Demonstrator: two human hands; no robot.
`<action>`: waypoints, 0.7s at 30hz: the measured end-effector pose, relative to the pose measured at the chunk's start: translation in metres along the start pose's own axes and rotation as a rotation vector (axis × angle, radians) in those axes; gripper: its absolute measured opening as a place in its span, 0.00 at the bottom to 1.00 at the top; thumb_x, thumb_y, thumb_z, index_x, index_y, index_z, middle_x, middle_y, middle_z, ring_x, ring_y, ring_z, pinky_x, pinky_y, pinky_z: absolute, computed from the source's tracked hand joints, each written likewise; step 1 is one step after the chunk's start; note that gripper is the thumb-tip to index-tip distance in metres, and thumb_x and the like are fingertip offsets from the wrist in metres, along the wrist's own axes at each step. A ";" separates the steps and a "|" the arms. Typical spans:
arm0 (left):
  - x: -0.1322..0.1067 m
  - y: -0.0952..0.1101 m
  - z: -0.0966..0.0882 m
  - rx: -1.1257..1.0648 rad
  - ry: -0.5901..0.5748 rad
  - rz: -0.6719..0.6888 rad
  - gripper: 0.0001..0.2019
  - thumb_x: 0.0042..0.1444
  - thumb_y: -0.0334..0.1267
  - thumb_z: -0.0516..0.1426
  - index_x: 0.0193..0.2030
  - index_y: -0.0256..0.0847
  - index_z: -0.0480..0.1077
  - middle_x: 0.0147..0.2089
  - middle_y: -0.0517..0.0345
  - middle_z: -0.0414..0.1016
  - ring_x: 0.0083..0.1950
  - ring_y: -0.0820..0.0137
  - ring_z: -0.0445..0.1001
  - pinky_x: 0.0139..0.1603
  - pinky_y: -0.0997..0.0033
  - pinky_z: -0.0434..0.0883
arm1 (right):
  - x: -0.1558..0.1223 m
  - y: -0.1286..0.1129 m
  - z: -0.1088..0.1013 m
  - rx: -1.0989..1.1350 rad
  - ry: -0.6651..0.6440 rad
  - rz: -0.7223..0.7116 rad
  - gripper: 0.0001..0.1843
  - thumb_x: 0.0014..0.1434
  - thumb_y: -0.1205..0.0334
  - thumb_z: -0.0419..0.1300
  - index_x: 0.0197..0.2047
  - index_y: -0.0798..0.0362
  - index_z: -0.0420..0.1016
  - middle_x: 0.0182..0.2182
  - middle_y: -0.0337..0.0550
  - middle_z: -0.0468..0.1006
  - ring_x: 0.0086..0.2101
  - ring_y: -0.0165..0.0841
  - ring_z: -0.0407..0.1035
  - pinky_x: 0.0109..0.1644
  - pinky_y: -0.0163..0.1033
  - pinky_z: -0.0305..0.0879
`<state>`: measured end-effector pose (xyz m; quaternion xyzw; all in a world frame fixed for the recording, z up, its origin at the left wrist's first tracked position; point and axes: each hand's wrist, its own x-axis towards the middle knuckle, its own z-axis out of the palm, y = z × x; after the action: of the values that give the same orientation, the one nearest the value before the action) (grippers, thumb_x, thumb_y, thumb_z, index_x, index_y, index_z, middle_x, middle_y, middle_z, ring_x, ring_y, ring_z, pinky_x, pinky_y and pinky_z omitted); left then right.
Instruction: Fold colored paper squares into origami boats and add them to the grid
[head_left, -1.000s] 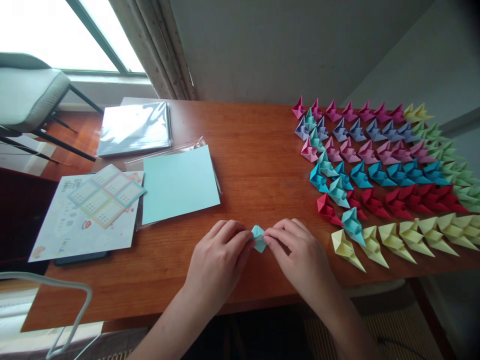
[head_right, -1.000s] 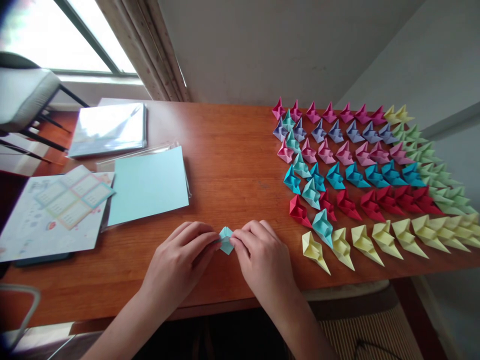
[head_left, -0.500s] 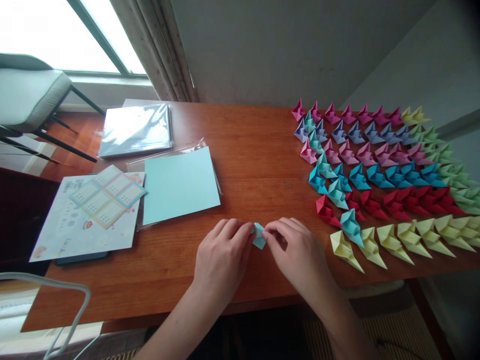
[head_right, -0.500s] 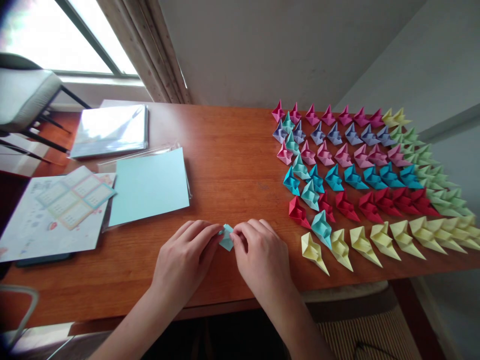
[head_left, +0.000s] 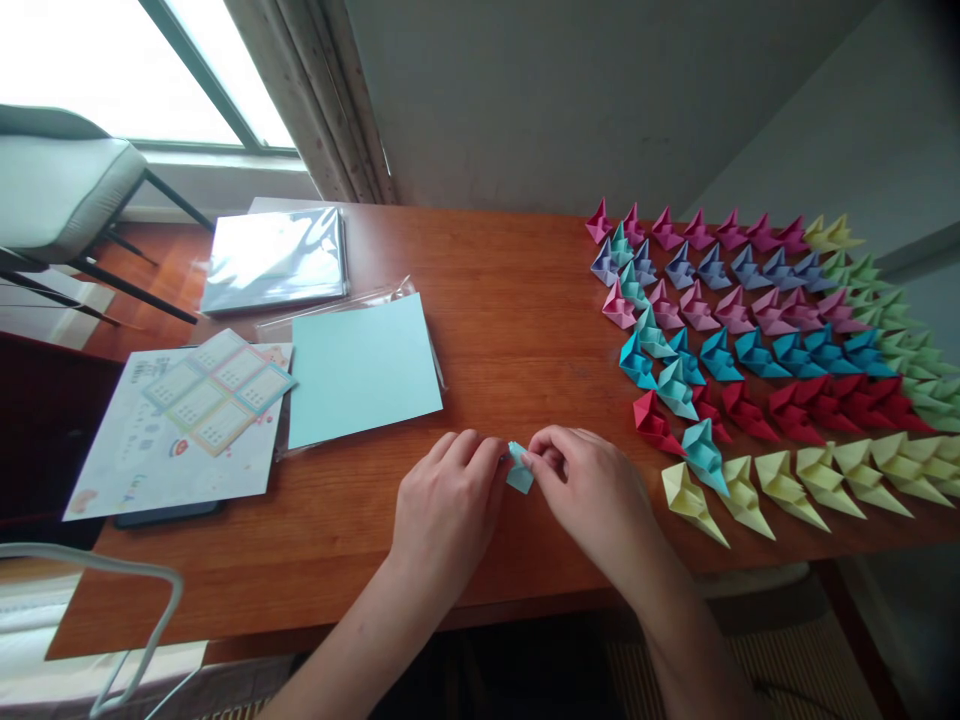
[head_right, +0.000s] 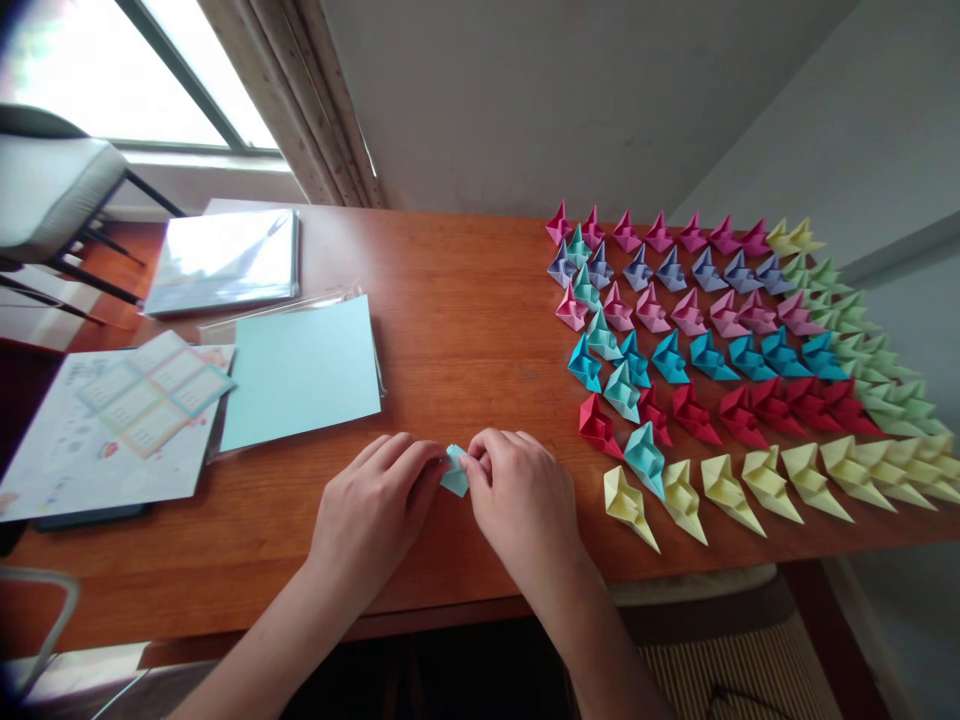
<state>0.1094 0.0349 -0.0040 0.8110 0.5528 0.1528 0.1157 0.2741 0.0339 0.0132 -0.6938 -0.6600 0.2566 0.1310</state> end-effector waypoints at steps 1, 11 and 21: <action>0.000 0.000 0.000 -0.001 0.004 -0.001 0.06 0.67 0.37 0.56 0.40 0.44 0.74 0.36 0.59 0.76 0.38 0.66 0.73 0.35 0.66 0.62 | 0.001 0.000 0.000 0.001 -0.005 0.004 0.06 0.63 0.63 0.64 0.33 0.48 0.72 0.27 0.34 0.77 0.33 0.35 0.70 0.33 0.37 0.51; 0.002 0.002 0.000 0.001 0.016 -0.009 0.05 0.67 0.39 0.57 0.41 0.44 0.73 0.37 0.60 0.75 0.39 0.65 0.73 0.35 0.66 0.63 | -0.005 0.001 0.009 0.034 0.072 -0.056 0.09 0.65 0.67 0.60 0.32 0.50 0.68 0.29 0.36 0.75 0.33 0.34 0.68 0.34 0.38 0.51; 0.004 -0.001 -0.001 0.033 -0.050 0.088 0.15 0.67 0.33 0.55 0.58 0.51 0.71 0.46 0.57 0.74 0.43 0.65 0.72 0.39 0.66 0.68 | -0.011 -0.002 0.013 -0.092 0.127 -0.109 0.08 0.67 0.66 0.60 0.34 0.49 0.68 0.32 0.38 0.75 0.37 0.38 0.68 0.34 0.40 0.53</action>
<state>0.1095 0.0387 -0.0029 0.8399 0.5160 0.1282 0.1094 0.2654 0.0210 0.0059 -0.6771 -0.6981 0.1742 0.1544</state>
